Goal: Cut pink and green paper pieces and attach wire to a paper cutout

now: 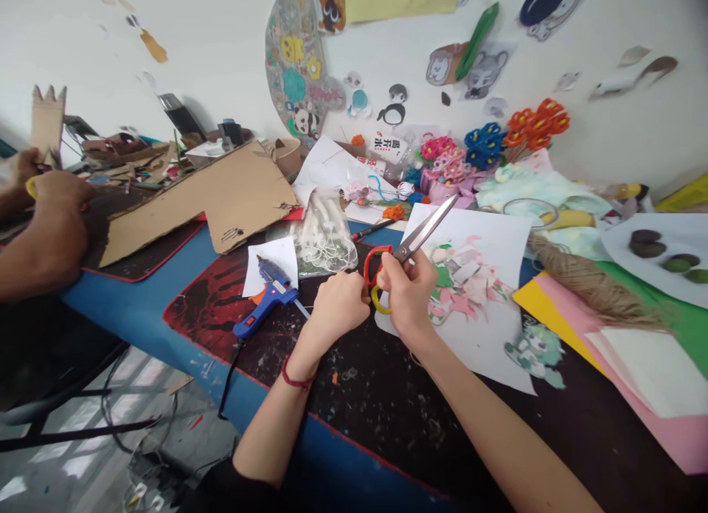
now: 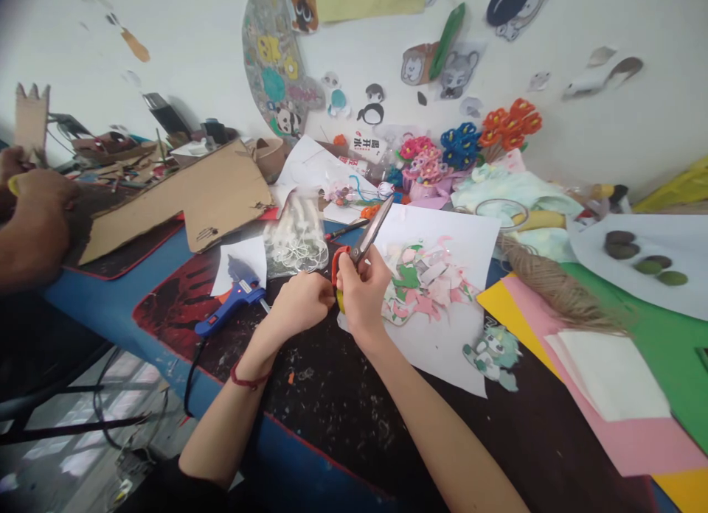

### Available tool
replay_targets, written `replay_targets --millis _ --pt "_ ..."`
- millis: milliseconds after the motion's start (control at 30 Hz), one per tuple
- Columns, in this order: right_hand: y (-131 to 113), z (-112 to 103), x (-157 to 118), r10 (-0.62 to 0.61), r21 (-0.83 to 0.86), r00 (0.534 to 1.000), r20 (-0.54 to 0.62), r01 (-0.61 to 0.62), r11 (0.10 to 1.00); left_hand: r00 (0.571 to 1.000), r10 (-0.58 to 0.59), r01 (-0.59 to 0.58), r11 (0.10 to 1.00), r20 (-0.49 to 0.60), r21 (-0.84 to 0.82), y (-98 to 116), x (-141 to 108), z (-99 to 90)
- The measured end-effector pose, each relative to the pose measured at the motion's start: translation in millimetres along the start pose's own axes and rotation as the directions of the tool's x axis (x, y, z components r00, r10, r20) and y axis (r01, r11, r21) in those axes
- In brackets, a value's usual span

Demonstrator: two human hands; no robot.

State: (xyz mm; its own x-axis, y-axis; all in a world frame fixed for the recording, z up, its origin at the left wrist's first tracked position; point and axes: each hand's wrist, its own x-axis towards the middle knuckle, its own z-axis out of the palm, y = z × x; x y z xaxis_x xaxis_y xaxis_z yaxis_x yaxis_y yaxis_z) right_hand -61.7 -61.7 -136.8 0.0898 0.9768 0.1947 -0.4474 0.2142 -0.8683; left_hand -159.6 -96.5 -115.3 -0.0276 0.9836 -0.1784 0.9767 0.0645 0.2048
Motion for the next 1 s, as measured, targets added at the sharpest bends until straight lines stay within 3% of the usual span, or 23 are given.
replay_targets --millis 233,1000 --pt "-1.7 -2.2 -1.3 0.017 -0.034 1.000 -0.009 -0.017 0.999 0.998 0.026 -0.020 0.995 -0.058 0.096 4.7 -9.3 3.7" --pt "-3.6 3.3 -2.6 -0.025 -0.074 1.000 -0.004 0.025 0.997 1.000 0.008 -0.005 0.994 -0.022 0.108 7.4 -8.2 2.6"
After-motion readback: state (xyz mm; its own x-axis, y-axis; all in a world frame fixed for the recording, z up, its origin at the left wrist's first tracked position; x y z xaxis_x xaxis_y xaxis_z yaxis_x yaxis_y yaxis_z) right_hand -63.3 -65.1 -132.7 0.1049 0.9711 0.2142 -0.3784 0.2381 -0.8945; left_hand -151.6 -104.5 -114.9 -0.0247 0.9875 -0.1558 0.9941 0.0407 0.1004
